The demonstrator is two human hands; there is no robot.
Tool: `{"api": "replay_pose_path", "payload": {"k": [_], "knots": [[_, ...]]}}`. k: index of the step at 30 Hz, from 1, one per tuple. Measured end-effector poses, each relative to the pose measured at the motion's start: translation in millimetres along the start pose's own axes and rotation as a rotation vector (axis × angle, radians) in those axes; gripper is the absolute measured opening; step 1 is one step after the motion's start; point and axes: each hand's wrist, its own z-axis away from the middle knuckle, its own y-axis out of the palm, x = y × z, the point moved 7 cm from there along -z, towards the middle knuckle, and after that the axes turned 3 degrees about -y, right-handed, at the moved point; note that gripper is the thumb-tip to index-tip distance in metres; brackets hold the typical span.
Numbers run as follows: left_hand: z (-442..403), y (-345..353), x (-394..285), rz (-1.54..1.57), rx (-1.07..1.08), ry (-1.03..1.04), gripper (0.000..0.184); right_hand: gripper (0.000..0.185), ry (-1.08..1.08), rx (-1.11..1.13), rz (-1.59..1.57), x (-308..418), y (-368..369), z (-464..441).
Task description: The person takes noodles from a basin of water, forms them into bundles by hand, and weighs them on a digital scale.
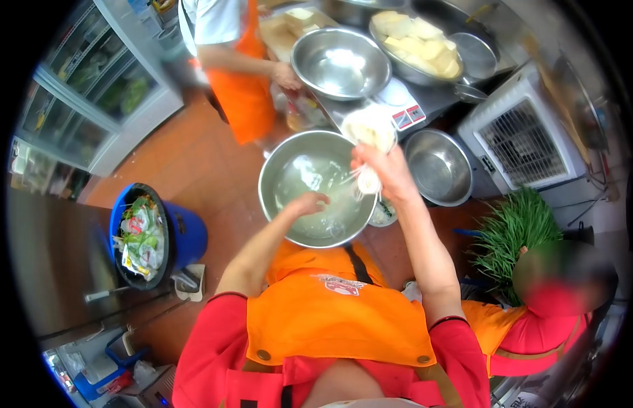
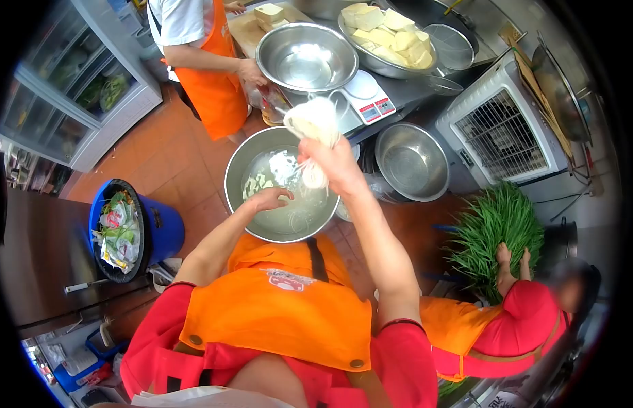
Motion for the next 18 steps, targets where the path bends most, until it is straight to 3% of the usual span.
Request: {"api": "replay_pose_path", "payload": {"k": [2,5,7,10,17,18], "knots": [[-7,5,16,-0.109,0.002,0.100,0.057,0.032,-0.013,-0.014,-0.004,10,-1,-6],[16,-50,-18,0.024,-0.084,0.085,0.062,0.030,0.004,-0.009,-0.002,8,-5,-12],[26,-85,-42,0.564,-0.169,0.186,0.065,0.027,0.010,-0.018,-0.019,0,-8,-16],[43,-112,-107,1.015,-0.015,0.462,0.062,0.024,0.055,-0.027,-0.065,-16,-12,-18],[49,-47,-143,1.078,0.324,0.404,0.056,0.022,0.109,-0.084,0.053,-38,-38,-27],[52,-43,-143,1.085,0.296,0.390,0.049,0.021,0.129,-0.082,0.082,-43,-45,-26]]}}
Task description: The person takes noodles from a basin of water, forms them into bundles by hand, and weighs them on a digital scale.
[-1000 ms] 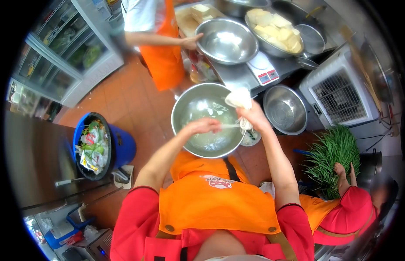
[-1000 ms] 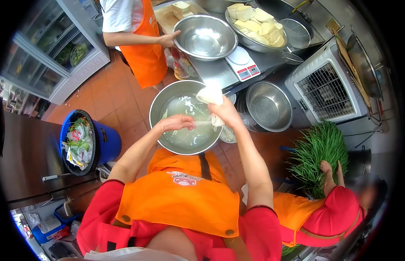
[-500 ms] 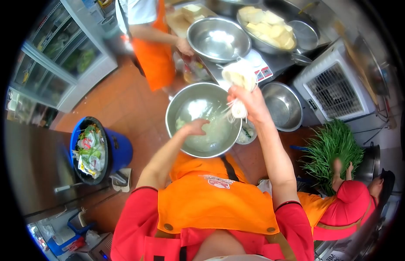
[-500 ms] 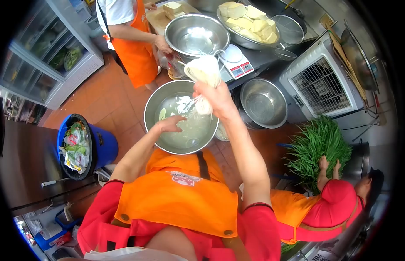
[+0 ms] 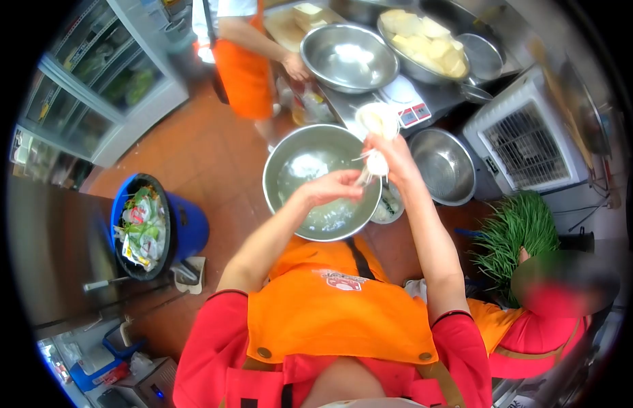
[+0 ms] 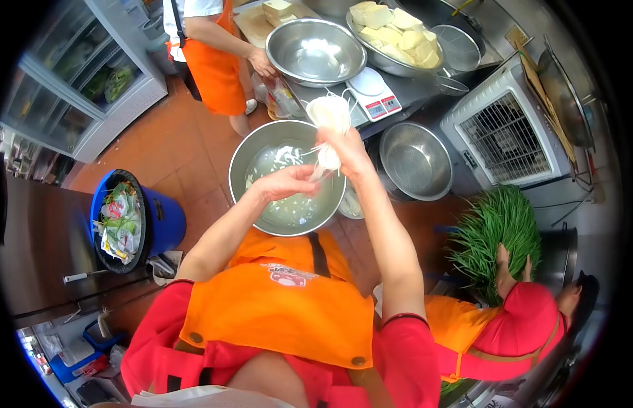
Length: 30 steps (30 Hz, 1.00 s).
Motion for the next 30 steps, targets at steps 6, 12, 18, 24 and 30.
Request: {"api": "replay_pose_path", "payload": {"k": [6,12,18,24,30], "knots": [[8,-34,26,-0.290,-0.129,-0.179,0.027,0.027,0.044,0.074,0.164,-11,-12,14],[1,-33,16,-0.472,-0.238,-0.209,0.023,0.051,-0.031,0.198,0.693,-19,1,28],[-5,-31,15,-0.275,-0.295,-0.131,0.017,0.049,0.011,0.233,0.718,-18,15,39],[-8,-42,29,-0.190,-0.268,-0.150,0.016,0.051,-0.146,0.345,0.874,-16,20,41],[-2,-38,23,-0.252,-0.256,-0.169,0.018,0.048,-0.019,0.343,1.102,-34,7,31]]}}
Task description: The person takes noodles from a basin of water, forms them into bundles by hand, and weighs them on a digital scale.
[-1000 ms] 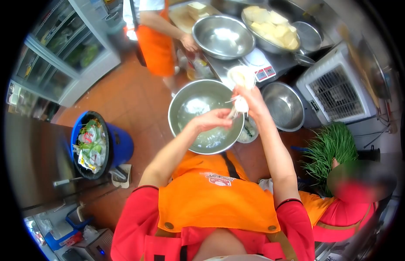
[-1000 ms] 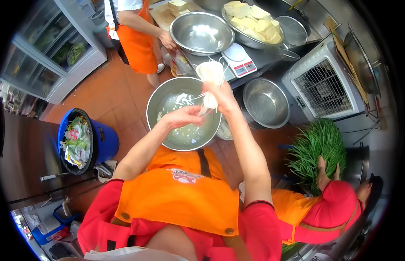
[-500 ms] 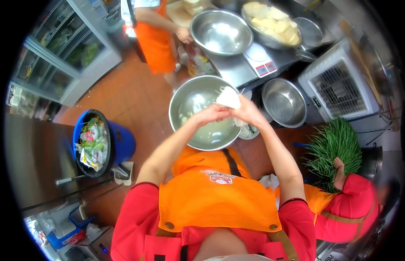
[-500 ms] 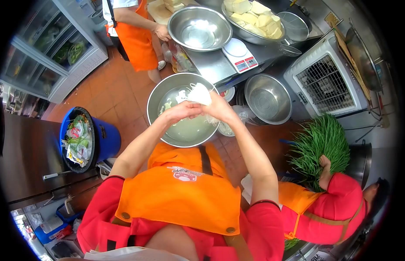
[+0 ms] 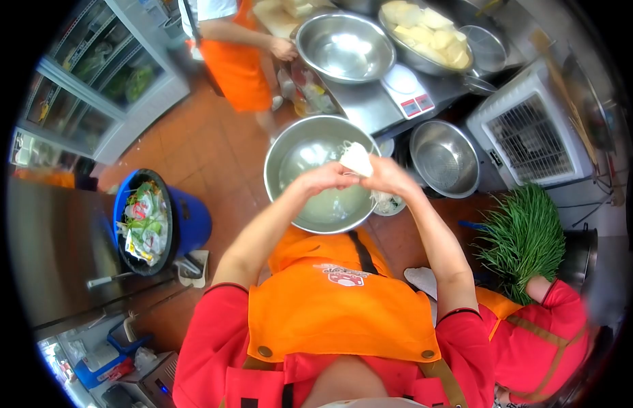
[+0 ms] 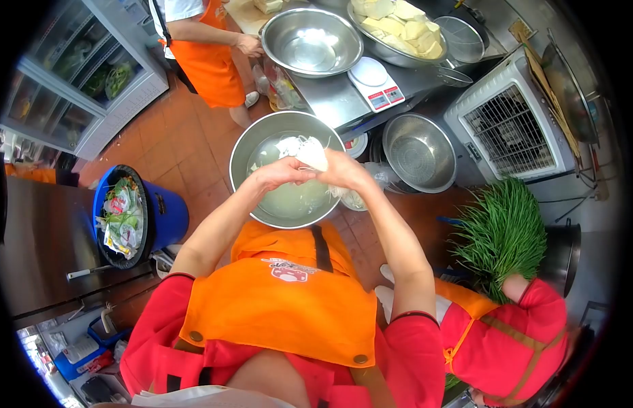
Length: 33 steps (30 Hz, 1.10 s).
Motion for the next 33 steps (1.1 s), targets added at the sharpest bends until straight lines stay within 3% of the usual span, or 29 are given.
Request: {"api": "replay_pose_path", "payload": {"k": [4,10,13,19,21,24,27,31,33], "knots": [[3,-15,-2,-0.119,-0.095,-0.032,0.015,0.049,0.048,-0.089,0.022,-23,-1,-8],[-1,-32,17,0.423,-0.242,0.094,0.014,0.048,0.075,-0.184,-0.439,-46,4,-5],[-7,-24,16,0.804,-0.173,0.217,0.018,0.047,0.083,-0.229,-0.688,-48,23,-7],[-13,-6,13,1.090,-0.120,0.280,0.033,0.053,0.027,-0.404,-0.694,-44,50,-14],[-14,1,8,1.070,-0.116,0.304,0.034,0.051,0.020,-0.466,-0.535,-52,56,-17],[-13,12,8,1.033,-0.130,0.276,0.039,0.044,0.144,-0.383,-0.421,-66,61,-23],[-18,16,11,1.011,-0.138,0.252,0.041,0.037,0.092,-0.423,-0.385,-65,60,-20],[-23,13,21,1.002,-0.114,0.215,0.042,0.035,0.164,-0.388,-0.555,-64,59,-14],[-26,-3,30,0.808,-0.063,0.138,0.044,0.034,0.232,-0.367,-0.672,-75,58,-13]]}}
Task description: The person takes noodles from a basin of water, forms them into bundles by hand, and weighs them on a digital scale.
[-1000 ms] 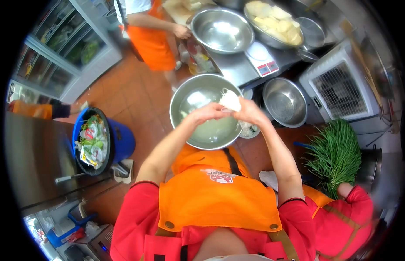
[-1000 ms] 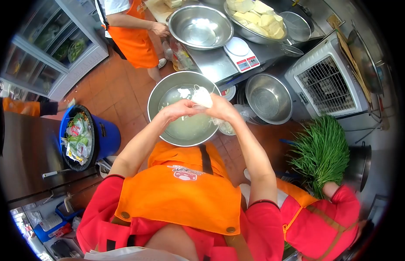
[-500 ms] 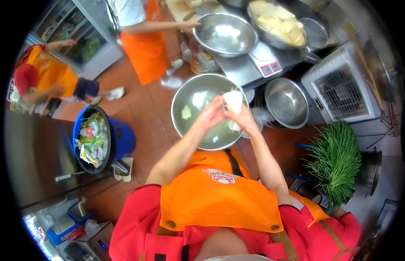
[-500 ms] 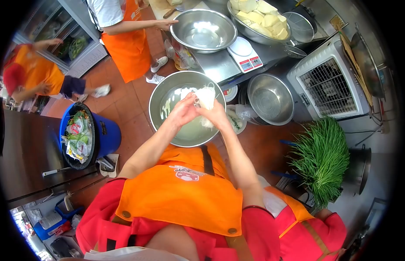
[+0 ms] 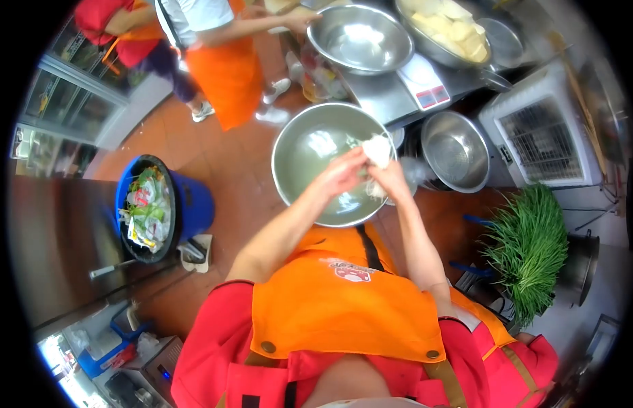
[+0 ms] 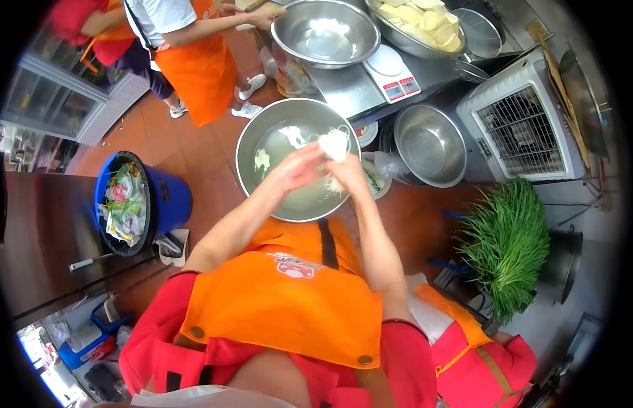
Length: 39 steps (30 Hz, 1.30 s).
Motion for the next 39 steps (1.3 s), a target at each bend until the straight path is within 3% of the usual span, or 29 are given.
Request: {"api": "replay_pose_path", "payload": {"k": [4,8,11,14,15,18,21,24,27,30,33,36,39], "knots": [[22,-16,-48,-0.379,-0.082,0.040,0.042,0.031,0.052,-0.042,-0.374,-9,-21,1],[9,-123,-52,-0.866,-0.375,0.017,0.044,0.029,0.039,-0.065,-0.471,-4,-35,8],[-6,-189,-16,-1.598,-0.311,-0.237,0.057,0.027,0.013,-0.140,-0.407,-3,-36,20],[-11,-188,25,-2.050,-0.007,-0.271,0.062,0.026,-0.030,-0.126,-0.512,8,-29,39],[-23,-187,50,-2.220,0.050,-0.397,0.062,0.028,0.045,-0.157,-0.497,9,-27,53],[-26,-148,47,-2.306,-0.117,-0.279,0.064,0.023,0.102,-0.244,-0.550,-1,-29,69],[-41,-170,91,-2.354,0.086,-0.336,0.032,0.023,0.116,-0.252,-0.537,-1,-32,83],[-41,-192,137,-2.232,0.276,-0.477,0.025,0.023,0.121,-0.283,-0.590,-4,-34,90],[-29,-187,145,-2.218,0.204,-0.389,0.022,0.022,0.093,-0.274,-0.615,1,-36,91],[-15,-177,122,-2.117,0.473,-0.856,0.033,0.021,0.101,-0.240,-0.648,-3,-36,90],[-7,-152,82,-2.003,0.500,-0.685,0.033,0.022,0.081,-0.199,-0.686,-7,-39,83],[19,-98,10,-1.626,0.210,-0.443,0.032,0.022,0.070,-0.169,-0.722,-5,-37,78],[30,-94,-22,-1.243,0.098,-0.328,0.027,0.022,0.061,-0.098,-0.721,-7,-36,67]]}}
